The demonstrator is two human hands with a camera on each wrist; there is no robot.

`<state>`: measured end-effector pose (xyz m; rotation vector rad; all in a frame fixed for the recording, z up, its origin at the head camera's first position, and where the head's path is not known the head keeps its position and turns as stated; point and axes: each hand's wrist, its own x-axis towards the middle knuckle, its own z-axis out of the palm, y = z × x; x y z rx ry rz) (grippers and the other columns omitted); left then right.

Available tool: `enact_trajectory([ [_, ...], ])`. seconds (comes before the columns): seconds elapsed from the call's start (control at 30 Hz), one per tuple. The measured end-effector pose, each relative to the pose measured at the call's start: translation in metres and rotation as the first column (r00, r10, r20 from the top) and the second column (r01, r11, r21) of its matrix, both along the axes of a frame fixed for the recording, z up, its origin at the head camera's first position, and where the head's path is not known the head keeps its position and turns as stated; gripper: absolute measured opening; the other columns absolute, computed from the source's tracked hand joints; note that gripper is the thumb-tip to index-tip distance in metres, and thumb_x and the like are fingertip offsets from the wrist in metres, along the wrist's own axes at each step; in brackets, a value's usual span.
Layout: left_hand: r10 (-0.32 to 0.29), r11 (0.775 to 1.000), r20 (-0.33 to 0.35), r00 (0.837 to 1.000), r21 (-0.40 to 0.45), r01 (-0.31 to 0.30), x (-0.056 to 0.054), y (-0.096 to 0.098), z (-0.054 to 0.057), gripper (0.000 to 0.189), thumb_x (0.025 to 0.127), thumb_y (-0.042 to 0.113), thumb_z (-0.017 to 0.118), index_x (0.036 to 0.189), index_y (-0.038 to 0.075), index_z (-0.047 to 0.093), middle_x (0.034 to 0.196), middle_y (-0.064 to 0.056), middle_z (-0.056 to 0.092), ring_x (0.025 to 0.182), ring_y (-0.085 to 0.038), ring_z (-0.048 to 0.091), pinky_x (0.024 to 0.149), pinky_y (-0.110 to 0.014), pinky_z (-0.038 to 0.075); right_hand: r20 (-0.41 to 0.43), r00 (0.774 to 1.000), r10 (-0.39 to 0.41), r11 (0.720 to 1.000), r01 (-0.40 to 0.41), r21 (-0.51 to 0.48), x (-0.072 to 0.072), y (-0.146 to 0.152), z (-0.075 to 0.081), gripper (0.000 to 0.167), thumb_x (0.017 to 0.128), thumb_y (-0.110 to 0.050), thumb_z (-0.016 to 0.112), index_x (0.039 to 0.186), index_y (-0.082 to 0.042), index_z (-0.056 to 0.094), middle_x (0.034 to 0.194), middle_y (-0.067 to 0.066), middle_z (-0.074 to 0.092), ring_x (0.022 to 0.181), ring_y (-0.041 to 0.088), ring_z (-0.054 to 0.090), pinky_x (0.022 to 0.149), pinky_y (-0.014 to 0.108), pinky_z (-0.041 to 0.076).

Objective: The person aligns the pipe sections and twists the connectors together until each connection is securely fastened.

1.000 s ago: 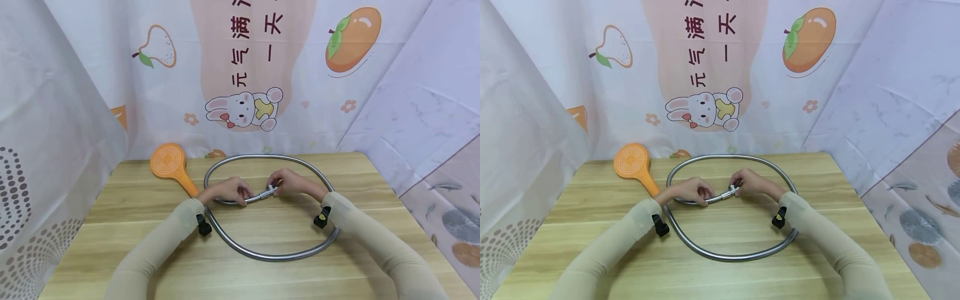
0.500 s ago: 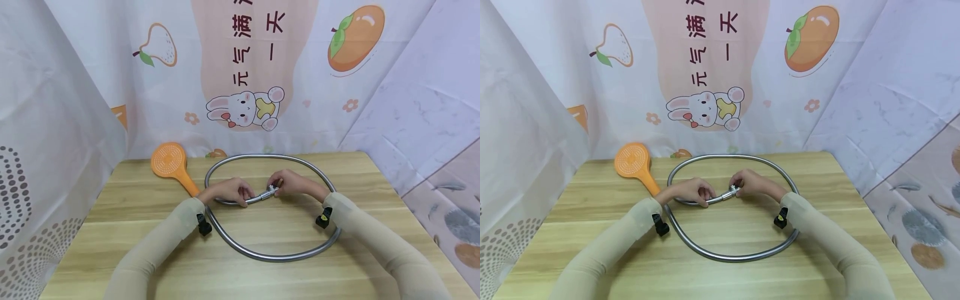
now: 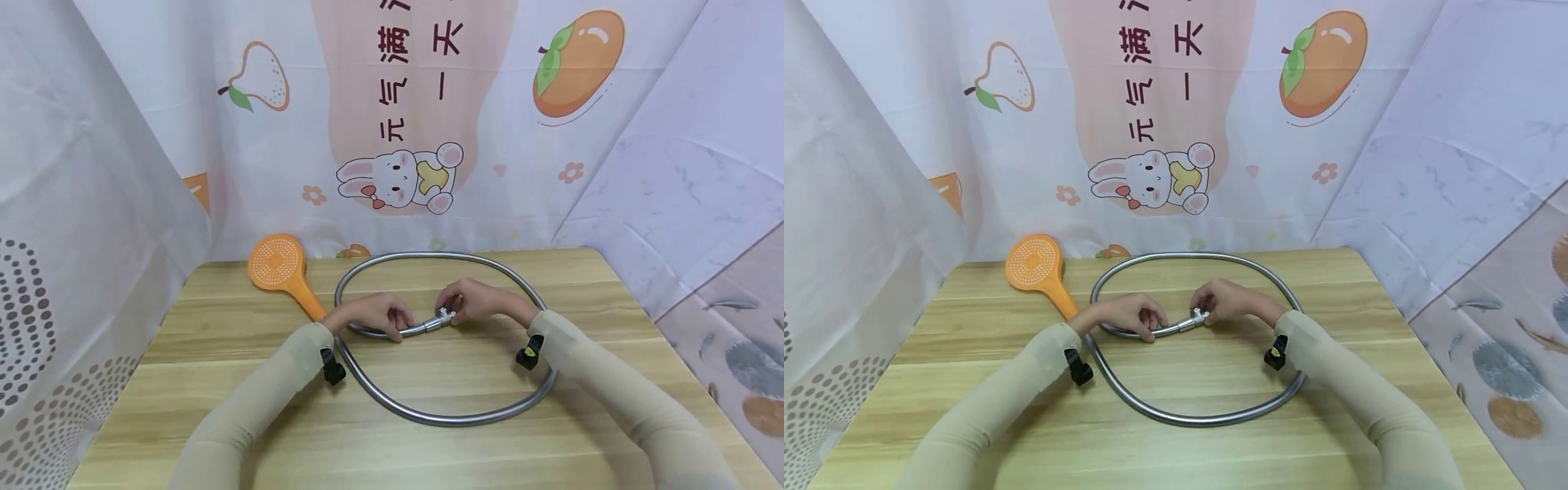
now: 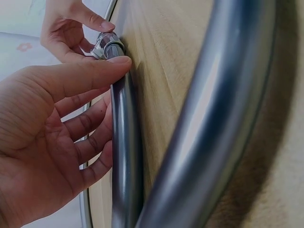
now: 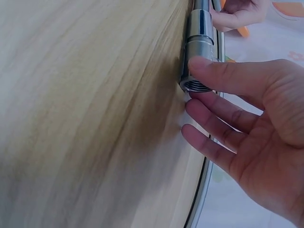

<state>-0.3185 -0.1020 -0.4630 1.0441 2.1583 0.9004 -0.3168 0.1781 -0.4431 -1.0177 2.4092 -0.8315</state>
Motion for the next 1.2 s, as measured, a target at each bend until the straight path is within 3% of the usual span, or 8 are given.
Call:
enact_trajectory([
  [0.43,-0.014,1.0,-0.001,1.0,0.014,0.014,0.003,-0.003,-0.003,0.031,0.081,0.005,0.084,0.111,0.004,0.074,0.088,-0.004,0.07,0.078,-0.006,0.06,0.073,-0.019,0.05,0.04,0.999,0.023,1.0,-0.022,-0.01,0.001,-0.001,0.0,0.03,0.08,-0.002,0.084,0.108,-0.004,0.074,0.099,0.004,0.075,0.09,0.014,0.068,0.078,0.027,0.056],
  [0.67,-0.007,1.0,0.034,0.999,0.007,0.007,0.006,-0.001,-0.004,0.033,0.081,0.004,0.085,0.112,0.002,0.073,0.086,-0.003,0.069,0.076,-0.006,0.059,0.072,-0.019,0.05,0.083,0.995,0.047,0.999,-0.045,-0.024,0.003,0.0,-0.002,0.031,0.081,-0.004,0.084,0.11,-0.002,0.073,0.1,0.006,0.075,0.09,0.017,0.069,0.077,0.025,0.056],
  [0.9,-0.013,1.0,0.041,0.999,0.003,0.013,0.008,-0.001,0.0,0.034,0.082,0.004,0.084,0.114,0.001,0.072,0.085,-0.002,0.068,0.075,-0.006,0.059,0.071,-0.019,0.049,0.066,0.997,0.042,0.999,-0.041,-0.014,0.004,0.0,0.001,0.03,0.081,-0.005,0.084,0.109,-0.003,0.073,0.102,0.006,0.075,0.093,0.019,0.069,0.08,0.028,0.056],
  [1.2,-0.025,1.0,0.048,0.999,-0.016,0.026,0.005,-0.006,0.008,0.037,0.084,0.007,0.083,0.117,-0.001,0.07,0.088,-0.004,0.069,0.078,-0.007,0.06,0.074,-0.02,0.05,0.029,0.998,0.05,0.999,-0.05,-0.008,0.004,-0.004,0.013,0.032,0.082,-0.008,0.084,0.111,0.0,0.073,0.103,0.013,0.074,0.097,0.027,0.067,0.085,0.039,0.057],
])
